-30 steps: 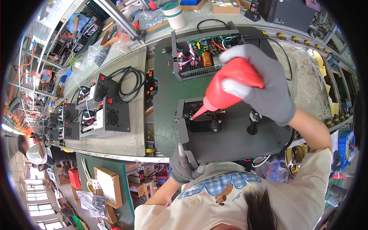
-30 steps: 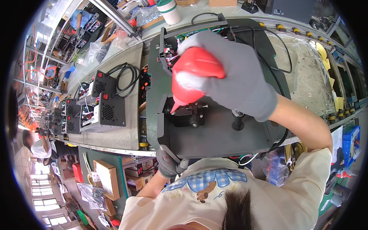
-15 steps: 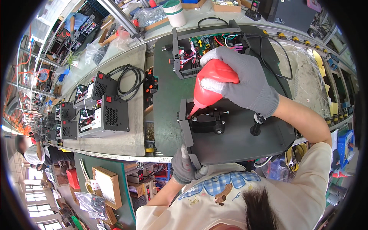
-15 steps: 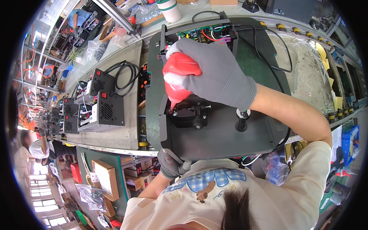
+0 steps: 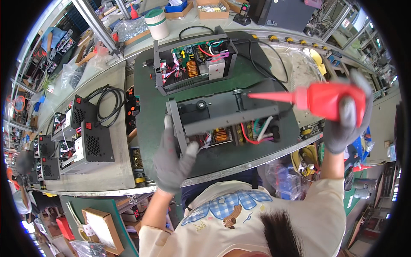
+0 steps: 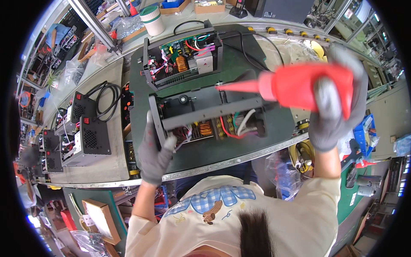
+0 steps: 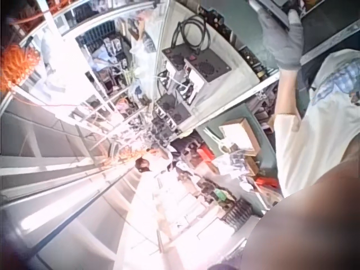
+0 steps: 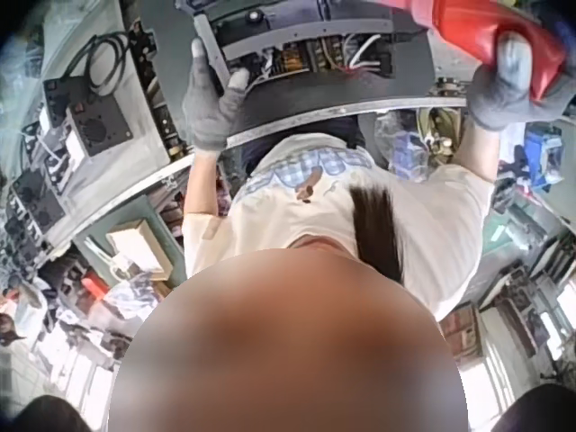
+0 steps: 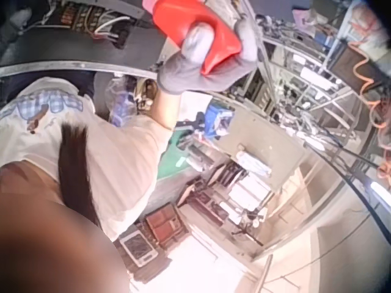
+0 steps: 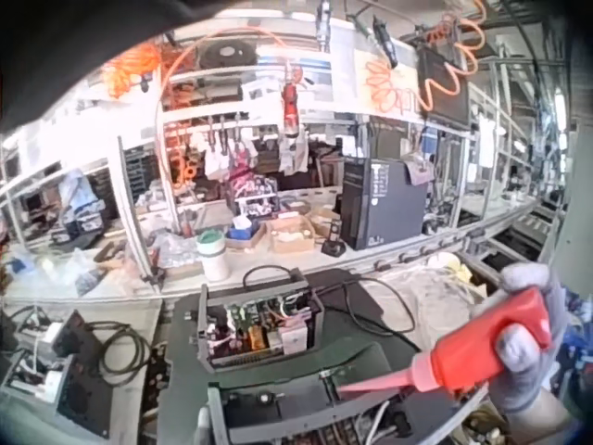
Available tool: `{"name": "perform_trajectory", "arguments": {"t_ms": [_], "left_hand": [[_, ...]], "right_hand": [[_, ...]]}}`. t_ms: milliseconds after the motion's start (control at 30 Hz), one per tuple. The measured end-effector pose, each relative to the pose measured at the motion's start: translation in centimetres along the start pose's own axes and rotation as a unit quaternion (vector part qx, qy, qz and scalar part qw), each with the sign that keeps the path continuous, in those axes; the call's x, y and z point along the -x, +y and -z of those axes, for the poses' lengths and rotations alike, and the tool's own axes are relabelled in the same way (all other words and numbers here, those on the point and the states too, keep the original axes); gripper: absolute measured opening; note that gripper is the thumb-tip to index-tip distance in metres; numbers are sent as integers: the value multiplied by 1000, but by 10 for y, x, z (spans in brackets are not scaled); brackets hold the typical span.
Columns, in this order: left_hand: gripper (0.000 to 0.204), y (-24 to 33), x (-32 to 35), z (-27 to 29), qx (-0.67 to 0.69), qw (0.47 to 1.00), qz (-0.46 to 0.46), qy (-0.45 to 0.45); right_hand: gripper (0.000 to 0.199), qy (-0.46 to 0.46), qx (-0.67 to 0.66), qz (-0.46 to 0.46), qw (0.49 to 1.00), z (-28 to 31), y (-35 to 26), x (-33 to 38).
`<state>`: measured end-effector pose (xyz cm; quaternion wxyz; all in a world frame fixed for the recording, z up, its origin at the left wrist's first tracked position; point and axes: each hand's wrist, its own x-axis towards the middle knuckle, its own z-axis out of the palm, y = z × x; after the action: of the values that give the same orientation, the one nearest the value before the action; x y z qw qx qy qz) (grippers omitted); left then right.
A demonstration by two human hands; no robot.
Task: Assembling and labeling power supply units on a production line including applying labels, using a hot glue gun, and installing control knobs.
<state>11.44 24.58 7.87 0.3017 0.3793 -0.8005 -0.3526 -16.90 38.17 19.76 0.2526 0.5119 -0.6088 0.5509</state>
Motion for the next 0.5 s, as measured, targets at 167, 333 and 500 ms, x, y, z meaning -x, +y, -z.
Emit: {"name": "perform_trajectory", "arguments": {"t_ms": [167, 333, 500], "left_hand": [[79, -6, -50, 8, -71, 989, 107, -76], [79, -12, -44, 2, -24, 995, 91, -29], [78, -3, -45, 5, -31, 992, 115, -40]], "right_hand": [[49, -38, -53, -67, 996, 29, 3, 49], [47, -86, -69, -44, 993, 6, 2, 44], [42, -167, 23, 65, 984, -23, -5, 23]]}}
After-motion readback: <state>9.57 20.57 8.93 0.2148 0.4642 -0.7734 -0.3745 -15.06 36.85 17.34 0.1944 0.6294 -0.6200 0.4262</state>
